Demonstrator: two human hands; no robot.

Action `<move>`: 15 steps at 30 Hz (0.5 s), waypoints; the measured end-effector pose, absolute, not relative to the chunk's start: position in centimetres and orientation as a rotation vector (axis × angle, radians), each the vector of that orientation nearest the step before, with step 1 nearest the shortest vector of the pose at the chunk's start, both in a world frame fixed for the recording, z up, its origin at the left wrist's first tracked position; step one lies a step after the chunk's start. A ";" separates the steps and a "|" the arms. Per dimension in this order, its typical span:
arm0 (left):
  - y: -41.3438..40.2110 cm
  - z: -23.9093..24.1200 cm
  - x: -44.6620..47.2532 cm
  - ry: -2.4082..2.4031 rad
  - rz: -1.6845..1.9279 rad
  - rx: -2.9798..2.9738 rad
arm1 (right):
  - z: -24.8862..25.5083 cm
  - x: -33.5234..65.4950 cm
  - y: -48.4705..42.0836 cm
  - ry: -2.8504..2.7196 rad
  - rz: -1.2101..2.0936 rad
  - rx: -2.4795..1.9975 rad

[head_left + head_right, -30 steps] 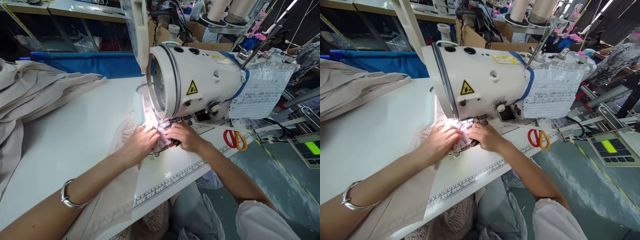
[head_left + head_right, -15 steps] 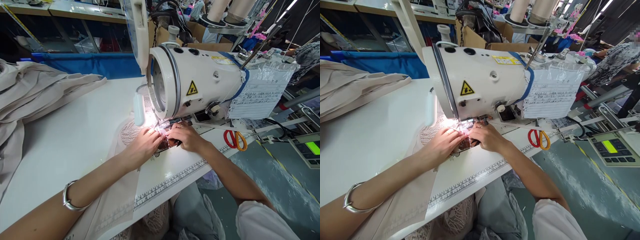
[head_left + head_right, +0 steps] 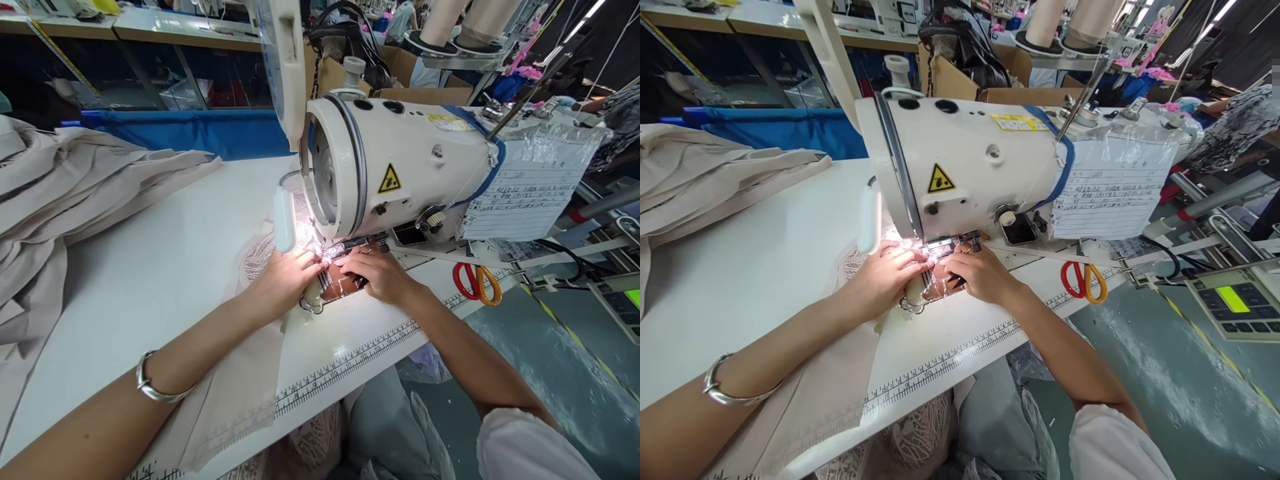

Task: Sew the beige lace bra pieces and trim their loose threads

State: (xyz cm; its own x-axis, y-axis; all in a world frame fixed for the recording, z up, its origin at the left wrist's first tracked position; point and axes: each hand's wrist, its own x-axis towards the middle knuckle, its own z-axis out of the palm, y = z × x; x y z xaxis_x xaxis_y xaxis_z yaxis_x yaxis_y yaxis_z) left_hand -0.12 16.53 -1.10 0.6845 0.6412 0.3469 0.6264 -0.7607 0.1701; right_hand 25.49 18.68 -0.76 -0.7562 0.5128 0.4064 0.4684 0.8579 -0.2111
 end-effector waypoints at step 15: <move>18.2 -1.3 -1.3 1.217 0.613 2.769 | 0.5 25.6 18.0 -2.595 0.056 -0.790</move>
